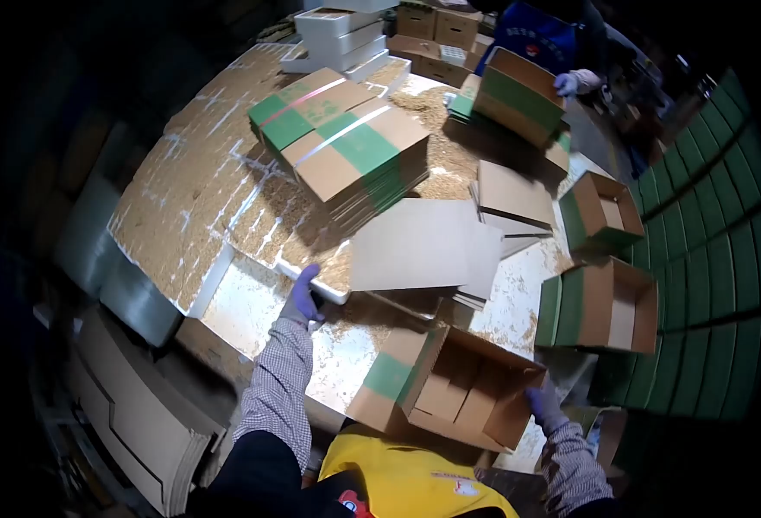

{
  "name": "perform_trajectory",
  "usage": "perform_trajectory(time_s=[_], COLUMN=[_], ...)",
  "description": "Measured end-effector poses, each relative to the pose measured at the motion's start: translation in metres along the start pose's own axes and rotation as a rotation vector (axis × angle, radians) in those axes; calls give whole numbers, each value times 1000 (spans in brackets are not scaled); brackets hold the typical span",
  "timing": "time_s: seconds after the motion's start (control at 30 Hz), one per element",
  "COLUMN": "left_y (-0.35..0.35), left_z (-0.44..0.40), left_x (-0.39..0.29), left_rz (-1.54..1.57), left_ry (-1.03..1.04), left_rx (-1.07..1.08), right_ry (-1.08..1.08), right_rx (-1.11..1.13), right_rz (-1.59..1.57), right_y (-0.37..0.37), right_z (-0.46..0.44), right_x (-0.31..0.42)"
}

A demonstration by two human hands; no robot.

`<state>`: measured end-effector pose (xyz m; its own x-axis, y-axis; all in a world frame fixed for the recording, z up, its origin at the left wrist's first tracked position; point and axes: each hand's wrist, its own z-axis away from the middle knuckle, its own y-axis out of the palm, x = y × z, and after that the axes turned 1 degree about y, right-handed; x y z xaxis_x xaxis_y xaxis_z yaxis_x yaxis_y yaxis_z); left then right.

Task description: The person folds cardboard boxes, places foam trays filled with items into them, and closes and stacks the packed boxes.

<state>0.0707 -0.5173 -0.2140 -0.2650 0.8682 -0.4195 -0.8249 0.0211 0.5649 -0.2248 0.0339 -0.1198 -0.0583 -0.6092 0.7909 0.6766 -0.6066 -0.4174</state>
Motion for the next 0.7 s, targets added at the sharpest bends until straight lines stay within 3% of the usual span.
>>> perform_trajectory(time_s=[0.03, 0.07, 0.13, 0.27, 0.4, 0.5, 0.63, 0.7], left_y=[9, -7, -26, -81, -88, -41, 65, 113], left_z=[29, 25, 68, 176, 267, 310, 323, 318], left_x=[-5, 5, 8, 3, -13, -29, -19, -3], left_rz=[37, 187, 93, 4, -28, -127, -402, -676], left_ry=[-33, 157, 291, 367, 404, 305, 44, 34], left_rx=[8, 228, 117, 120, 83, 137, 378, 380], right_ry=[-14, -142, -377, -298, -375, -445, -329, -298], right_rx=[19, -85, -296, -107, -133, -240, -207, -192], right_rz=[4, 90, 258, 114, 75, 134, 81, 41], right_y=[-4, -2, 9, 9, 10, 19, 8, 8], right_z=[-2, -3, 1, 6, -6, -32, 3, 3], right_x=[10, 13, 16, 45, 25, -6, 58, 63])
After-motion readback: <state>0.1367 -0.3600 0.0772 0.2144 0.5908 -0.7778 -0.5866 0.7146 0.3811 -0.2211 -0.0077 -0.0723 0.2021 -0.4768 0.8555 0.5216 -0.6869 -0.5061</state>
